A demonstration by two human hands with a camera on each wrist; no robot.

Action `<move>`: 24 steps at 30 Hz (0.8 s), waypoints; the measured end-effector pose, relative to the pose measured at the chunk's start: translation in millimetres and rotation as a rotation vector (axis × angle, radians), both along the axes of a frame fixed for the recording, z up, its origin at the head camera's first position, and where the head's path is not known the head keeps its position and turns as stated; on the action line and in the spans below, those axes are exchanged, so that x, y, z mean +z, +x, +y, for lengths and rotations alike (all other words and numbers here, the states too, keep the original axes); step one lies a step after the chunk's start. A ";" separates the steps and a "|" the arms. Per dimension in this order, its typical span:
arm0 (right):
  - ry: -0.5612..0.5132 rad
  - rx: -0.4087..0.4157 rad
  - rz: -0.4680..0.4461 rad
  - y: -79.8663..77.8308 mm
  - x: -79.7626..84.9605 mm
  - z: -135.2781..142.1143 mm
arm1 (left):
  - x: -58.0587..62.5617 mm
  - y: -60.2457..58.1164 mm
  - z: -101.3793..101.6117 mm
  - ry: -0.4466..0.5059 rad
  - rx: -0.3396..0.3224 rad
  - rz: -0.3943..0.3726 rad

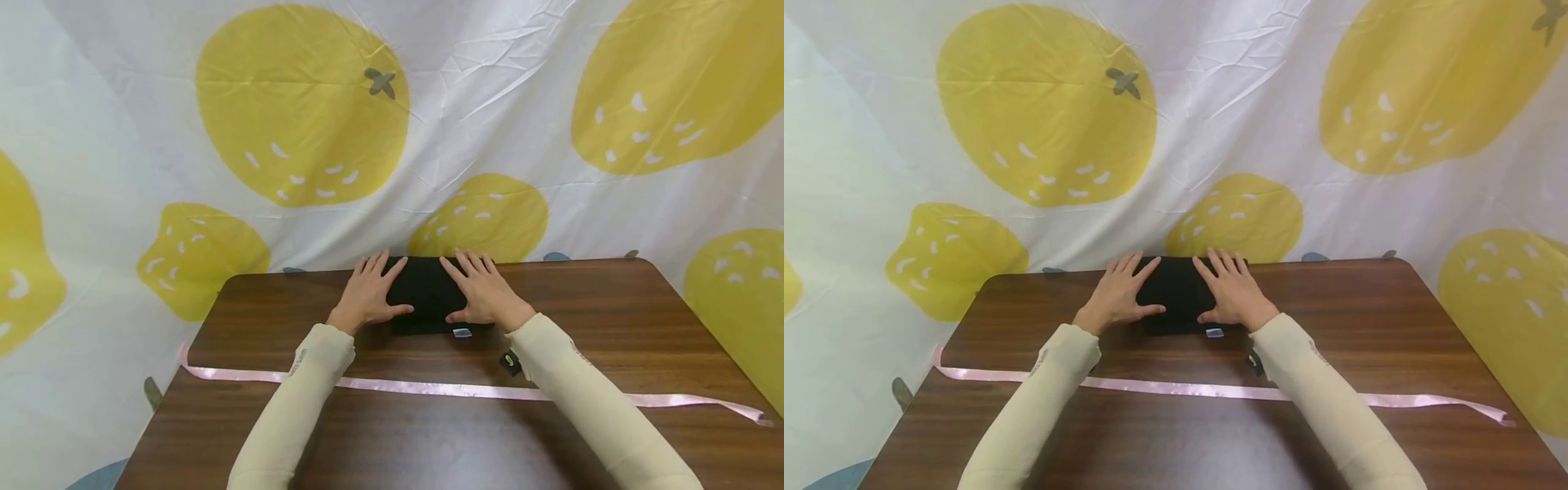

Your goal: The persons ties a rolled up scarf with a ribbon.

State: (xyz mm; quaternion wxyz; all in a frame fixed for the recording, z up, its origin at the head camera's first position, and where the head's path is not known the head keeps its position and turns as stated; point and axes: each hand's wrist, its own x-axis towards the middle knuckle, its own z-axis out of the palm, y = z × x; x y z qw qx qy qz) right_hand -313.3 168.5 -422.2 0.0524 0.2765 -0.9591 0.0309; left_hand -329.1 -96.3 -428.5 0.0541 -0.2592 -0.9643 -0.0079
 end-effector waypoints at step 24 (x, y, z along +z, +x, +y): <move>0.186 -0.054 -0.071 0.9 -11.9 -9.4 | -19.6 -4.6 13.9 -0.133 -0.003 -0.019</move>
